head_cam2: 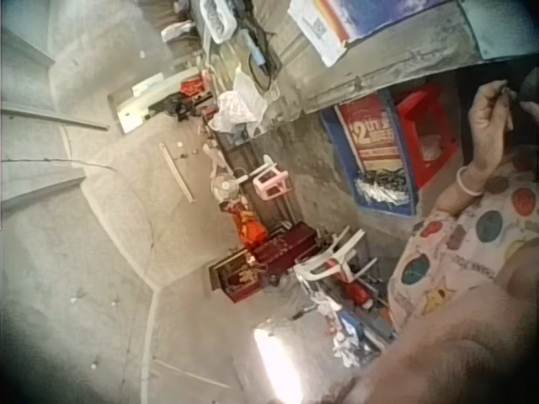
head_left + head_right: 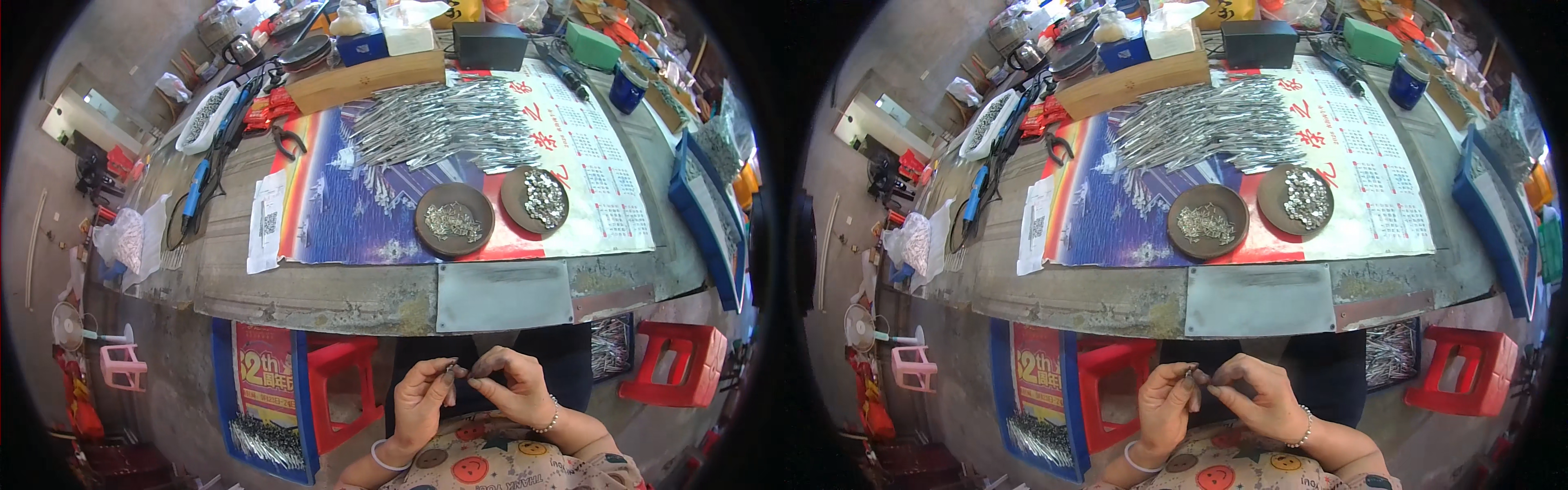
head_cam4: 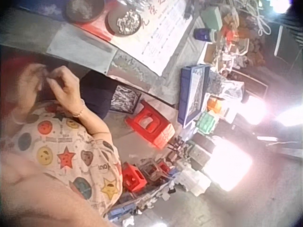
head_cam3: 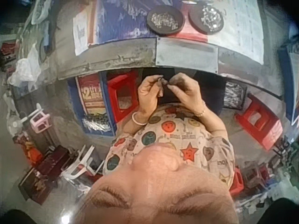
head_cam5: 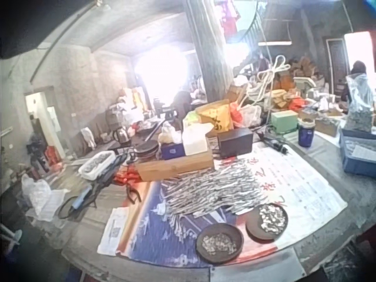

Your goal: The person picks small metal components and pins from dishes and piles on the workbench, fits the pieces together by hand to assemble the parts, and places finished components into a plastic container.

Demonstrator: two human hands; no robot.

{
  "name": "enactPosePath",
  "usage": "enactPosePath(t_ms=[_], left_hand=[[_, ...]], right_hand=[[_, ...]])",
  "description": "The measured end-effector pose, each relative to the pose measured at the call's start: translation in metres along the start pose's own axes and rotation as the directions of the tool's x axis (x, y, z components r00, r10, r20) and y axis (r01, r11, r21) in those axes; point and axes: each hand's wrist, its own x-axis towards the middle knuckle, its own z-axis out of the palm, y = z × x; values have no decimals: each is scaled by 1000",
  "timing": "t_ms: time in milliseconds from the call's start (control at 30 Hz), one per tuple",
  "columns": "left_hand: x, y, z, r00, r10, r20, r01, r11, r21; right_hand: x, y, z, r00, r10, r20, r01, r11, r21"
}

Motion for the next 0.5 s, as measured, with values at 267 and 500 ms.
enactPosePath(t_ms=[267, 500], left_hand=[[-3, -1, 1, 999, -34, -1, 34, 999, 6], [-5, 2, -1, 998, -66, 10, 65, 997, 30]], right_hand=[[0, -3, 0, 999, -36, 15, 37, 998, -46], [1, -3, 6, 1000, 20, 16, -19, 998, -67]])
